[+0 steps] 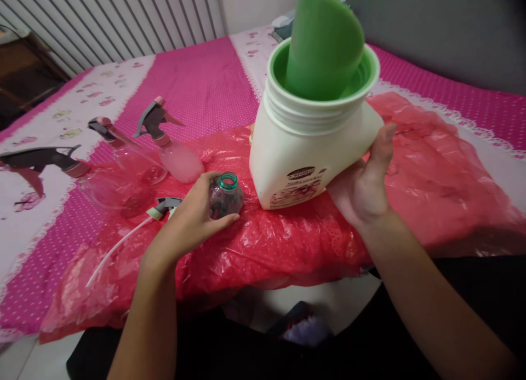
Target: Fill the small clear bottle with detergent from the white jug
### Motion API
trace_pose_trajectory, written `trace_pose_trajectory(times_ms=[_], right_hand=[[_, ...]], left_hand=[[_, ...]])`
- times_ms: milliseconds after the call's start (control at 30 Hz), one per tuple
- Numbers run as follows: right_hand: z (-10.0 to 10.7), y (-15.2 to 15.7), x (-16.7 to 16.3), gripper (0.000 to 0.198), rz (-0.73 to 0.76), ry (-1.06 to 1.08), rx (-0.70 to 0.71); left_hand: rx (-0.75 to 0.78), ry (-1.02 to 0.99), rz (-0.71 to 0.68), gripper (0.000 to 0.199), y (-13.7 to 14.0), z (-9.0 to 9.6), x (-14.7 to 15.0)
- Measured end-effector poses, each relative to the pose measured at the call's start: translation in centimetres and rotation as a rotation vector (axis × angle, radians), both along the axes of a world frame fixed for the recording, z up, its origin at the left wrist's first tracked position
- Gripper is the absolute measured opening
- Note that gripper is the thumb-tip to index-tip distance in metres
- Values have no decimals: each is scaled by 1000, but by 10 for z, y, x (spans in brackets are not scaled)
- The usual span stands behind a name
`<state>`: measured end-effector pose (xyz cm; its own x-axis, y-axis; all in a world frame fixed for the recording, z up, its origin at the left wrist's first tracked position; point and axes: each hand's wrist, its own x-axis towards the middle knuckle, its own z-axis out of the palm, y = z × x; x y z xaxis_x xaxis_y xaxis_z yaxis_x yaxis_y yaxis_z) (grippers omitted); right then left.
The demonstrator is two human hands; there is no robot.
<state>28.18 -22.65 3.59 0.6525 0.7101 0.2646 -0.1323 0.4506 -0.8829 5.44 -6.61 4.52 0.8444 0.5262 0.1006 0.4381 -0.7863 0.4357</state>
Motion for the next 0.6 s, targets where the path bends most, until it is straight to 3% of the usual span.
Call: trace_pose_trajectory(times_ms=[233, 400, 600], right_hand=[[9, -5, 2, 87, -153, -250, -351], [19, -16, 12, 85, -162, -332, -400], [33, -30, 10, 92, -349, -760, -434]], left_hand=[[4, -14, -5, 76, 1, -1, 0], [7, -17, -29, 73, -2, 1, 0], [12, -26, -49, 69, -5, 1, 0]])
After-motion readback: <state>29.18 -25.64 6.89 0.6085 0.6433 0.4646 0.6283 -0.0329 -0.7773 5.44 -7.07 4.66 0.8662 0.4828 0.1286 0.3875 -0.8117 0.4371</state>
